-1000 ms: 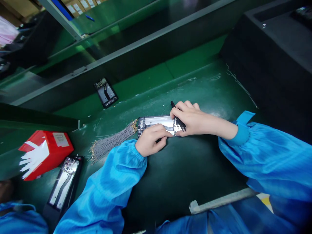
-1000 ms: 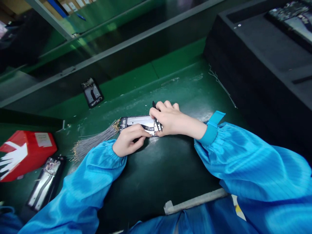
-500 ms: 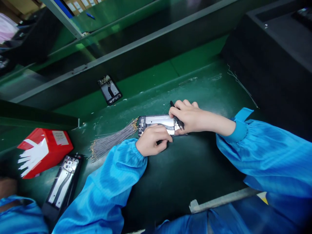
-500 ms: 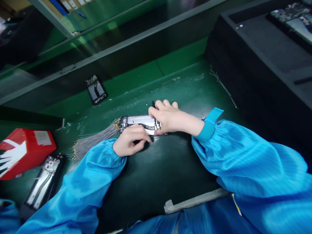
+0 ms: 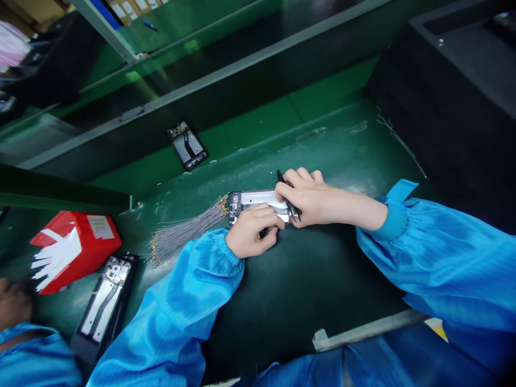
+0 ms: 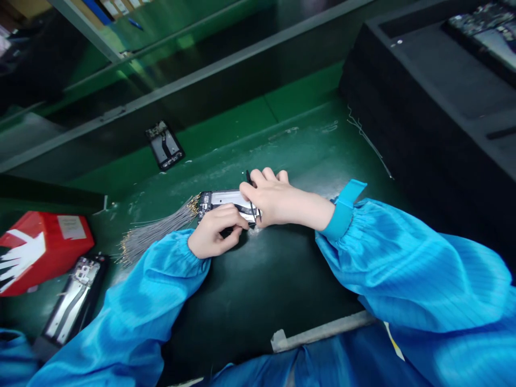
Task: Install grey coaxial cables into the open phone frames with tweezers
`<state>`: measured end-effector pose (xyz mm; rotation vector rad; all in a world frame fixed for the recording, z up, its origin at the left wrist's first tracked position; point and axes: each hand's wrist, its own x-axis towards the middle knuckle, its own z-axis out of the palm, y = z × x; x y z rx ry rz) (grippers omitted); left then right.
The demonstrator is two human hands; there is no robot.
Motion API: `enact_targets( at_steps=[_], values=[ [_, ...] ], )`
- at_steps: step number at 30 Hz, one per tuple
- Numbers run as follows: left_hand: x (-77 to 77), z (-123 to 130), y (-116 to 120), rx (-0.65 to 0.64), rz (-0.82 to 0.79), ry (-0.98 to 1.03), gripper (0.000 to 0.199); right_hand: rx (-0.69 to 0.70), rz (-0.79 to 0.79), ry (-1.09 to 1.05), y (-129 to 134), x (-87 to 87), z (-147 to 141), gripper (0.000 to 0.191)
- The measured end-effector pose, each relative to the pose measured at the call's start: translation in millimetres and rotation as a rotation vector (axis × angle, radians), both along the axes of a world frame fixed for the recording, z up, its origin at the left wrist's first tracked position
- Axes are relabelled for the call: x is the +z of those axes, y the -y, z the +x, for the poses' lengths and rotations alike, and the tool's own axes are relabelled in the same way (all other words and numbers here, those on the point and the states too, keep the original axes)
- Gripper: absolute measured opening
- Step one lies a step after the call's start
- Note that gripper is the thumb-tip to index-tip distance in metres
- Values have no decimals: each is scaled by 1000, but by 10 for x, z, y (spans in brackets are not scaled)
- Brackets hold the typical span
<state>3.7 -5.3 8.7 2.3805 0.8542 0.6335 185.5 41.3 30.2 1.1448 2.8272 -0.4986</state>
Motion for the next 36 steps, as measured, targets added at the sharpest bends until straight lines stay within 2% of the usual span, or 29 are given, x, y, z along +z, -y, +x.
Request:
enact_targets(
  at_steps=[6,13,17,22,27,31,36],
  values=[
    [-41,33,14,202,34,-4,10,77,19,-184,-51,-143,136,32],
    [-71,72,19,265,39,-66,16,188,146,-61,-66,-45,68,23],
    [-82,86,18,292,22,-75,19,184,175,-14,-42,3,32,21],
    [-52,68,22,264,19,-47,19,80,93,35,2,27,-21,26],
    [-12,39,37,163,-12,-26,19,-11,-7,44,7,40,-63,30],
    [-13,31,34,102,-17,-34,21,-19,-34,14,-10,9,-33,30],
    [-20,30,28,97,-20,-33,21,-22,-60,-71,-9,-46,11,29]
  ],
)
